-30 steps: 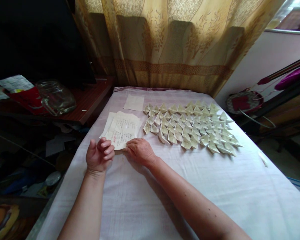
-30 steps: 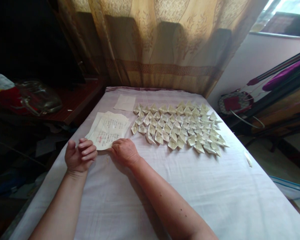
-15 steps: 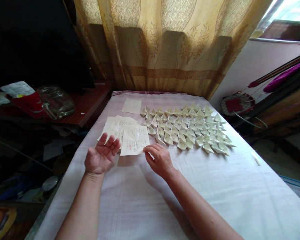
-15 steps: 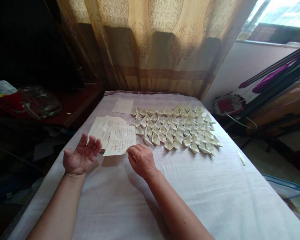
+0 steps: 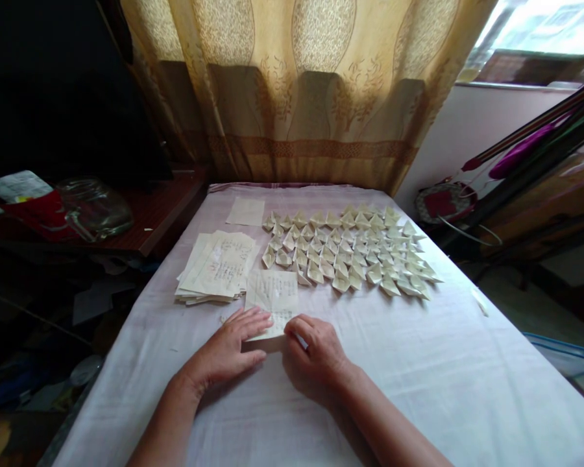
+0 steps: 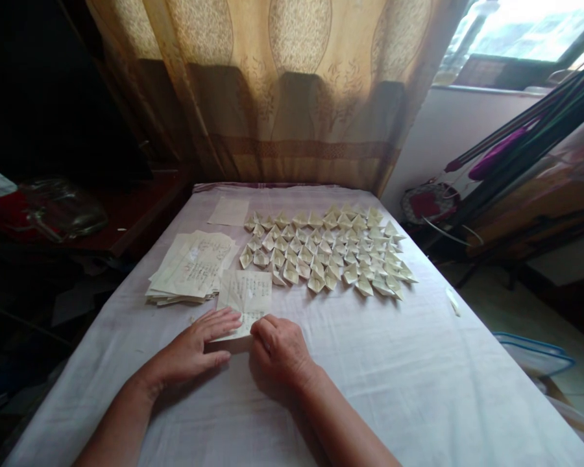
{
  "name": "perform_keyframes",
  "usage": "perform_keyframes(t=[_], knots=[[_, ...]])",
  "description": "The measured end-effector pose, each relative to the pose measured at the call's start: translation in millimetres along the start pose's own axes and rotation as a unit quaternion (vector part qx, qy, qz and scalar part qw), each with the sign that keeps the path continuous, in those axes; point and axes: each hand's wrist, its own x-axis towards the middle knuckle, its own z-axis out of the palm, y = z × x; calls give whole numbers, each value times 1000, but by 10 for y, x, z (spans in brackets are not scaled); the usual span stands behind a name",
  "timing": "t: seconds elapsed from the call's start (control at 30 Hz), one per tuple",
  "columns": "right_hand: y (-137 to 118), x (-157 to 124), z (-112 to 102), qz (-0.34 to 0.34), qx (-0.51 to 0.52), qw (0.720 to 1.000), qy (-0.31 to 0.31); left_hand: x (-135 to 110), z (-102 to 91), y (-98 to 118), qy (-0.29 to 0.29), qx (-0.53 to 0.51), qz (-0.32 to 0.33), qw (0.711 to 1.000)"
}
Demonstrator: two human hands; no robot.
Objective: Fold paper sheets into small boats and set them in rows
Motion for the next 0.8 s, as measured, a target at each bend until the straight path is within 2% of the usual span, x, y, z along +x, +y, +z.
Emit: perform_keyframes(t=[0.07,0.17,0.3,0.4,0.57,0.67,0.8], knots=[[4,-34,-34,10,26,1000,4,13,19,-34,30,23,-4,999],[18,-51,-111,31,74,997,6,25,18,-35,62,-2,0,998],[62,-46,-206,64,135,989,22,13,38,83,49,-55,6,997],[131,-54,-195,114,155,979,59,18,78,166,34,-30,-13,999],[276,-16,-47,183,106,975,67,114,131,150,87,54,-66,993],[342,78,33,186,53,979,63,177,141,116,131,60,-106,984],[389,211,112,169,-56,983,40,233,153,94,168,47,-122,977]])
